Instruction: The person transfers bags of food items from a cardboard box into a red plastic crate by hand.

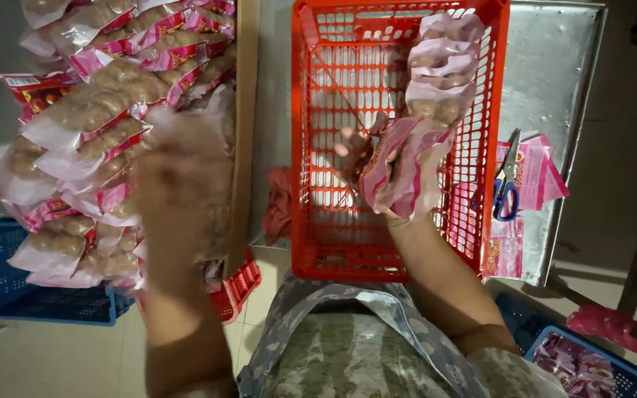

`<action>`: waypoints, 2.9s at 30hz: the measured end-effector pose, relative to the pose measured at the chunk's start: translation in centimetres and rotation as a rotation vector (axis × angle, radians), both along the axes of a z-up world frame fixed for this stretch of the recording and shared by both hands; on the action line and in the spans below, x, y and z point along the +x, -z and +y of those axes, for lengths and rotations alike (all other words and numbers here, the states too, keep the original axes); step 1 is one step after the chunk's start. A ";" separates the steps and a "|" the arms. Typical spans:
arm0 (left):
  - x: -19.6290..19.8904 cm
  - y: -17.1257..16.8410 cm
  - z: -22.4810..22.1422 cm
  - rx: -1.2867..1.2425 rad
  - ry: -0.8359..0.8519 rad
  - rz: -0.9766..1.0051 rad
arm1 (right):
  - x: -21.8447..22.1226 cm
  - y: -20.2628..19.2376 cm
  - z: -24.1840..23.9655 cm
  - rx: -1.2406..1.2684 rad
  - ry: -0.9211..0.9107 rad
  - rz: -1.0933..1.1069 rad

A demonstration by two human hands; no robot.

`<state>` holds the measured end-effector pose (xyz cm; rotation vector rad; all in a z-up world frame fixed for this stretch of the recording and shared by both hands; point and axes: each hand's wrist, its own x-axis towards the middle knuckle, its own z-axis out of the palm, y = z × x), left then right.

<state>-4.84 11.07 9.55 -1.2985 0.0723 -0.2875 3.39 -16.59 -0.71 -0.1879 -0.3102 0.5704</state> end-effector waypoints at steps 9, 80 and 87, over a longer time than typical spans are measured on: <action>4.2 9.0 -14.9 3.399 -0.130 -0.393 | -1.0 7.2 -0.5 -0.207 0.153 0.218; 4.3 11.8 7.0 3.624 1.155 0.096 | -7.6 4.0 -2.6 -1.025 0.167 0.734; 8.3 24.9 13.3 3.838 1.229 -0.745 | -7.5 4.9 -2.7 -1.010 0.111 0.666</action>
